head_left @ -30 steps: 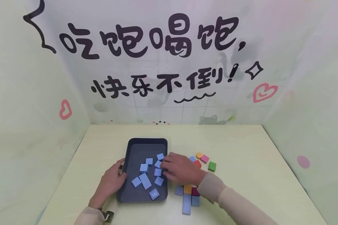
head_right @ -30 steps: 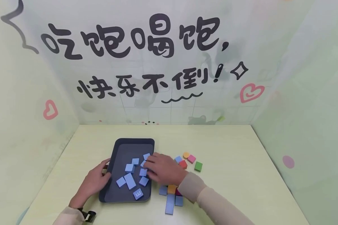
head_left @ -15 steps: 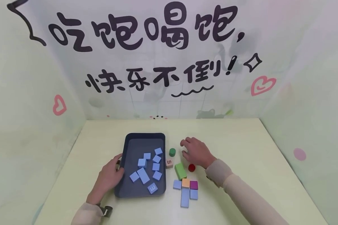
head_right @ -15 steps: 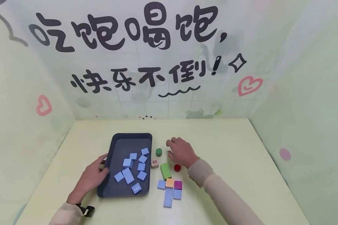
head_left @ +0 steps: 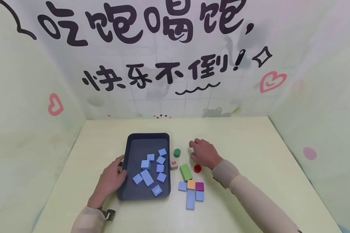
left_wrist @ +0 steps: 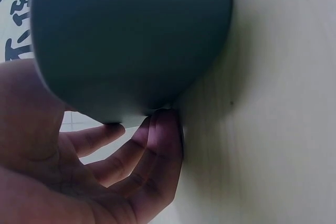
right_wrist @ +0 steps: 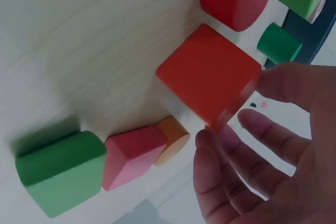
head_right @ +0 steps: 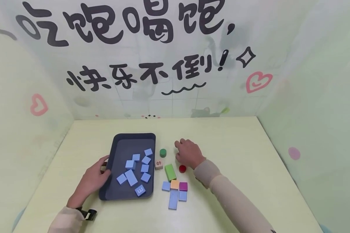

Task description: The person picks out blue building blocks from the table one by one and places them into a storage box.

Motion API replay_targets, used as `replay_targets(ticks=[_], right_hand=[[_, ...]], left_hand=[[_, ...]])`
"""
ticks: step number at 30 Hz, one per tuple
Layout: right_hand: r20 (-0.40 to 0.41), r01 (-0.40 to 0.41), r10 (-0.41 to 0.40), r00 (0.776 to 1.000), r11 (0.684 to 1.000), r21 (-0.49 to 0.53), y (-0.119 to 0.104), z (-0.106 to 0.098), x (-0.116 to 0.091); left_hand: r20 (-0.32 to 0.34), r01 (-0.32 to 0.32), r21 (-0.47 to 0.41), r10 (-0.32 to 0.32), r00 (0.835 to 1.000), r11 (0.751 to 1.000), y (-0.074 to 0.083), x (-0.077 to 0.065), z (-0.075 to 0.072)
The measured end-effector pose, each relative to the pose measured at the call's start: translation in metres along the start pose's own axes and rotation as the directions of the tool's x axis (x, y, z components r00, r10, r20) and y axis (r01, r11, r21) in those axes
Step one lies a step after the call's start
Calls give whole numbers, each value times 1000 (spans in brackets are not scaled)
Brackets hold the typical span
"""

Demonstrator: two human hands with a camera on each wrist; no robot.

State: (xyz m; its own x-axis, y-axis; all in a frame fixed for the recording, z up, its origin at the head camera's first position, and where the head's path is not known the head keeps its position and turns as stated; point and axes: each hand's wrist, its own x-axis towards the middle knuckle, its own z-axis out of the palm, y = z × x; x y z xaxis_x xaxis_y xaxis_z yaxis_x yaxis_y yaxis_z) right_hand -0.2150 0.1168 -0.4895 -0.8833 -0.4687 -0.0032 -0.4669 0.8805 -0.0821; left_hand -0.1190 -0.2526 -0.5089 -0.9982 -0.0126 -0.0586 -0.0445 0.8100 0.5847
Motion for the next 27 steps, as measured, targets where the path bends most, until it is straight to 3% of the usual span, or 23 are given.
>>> replay_targets(ticks=[11,27], right_hand=[[45,-26,28,999,999,-44,2,7,1],[37,-22,24,999,998,-56,4,13,4]], left_hand=[[-4,-12,-5,12,1000,1000,0,2,1],[-3,-16,-4,16,1000,1000,-3,4,2]])
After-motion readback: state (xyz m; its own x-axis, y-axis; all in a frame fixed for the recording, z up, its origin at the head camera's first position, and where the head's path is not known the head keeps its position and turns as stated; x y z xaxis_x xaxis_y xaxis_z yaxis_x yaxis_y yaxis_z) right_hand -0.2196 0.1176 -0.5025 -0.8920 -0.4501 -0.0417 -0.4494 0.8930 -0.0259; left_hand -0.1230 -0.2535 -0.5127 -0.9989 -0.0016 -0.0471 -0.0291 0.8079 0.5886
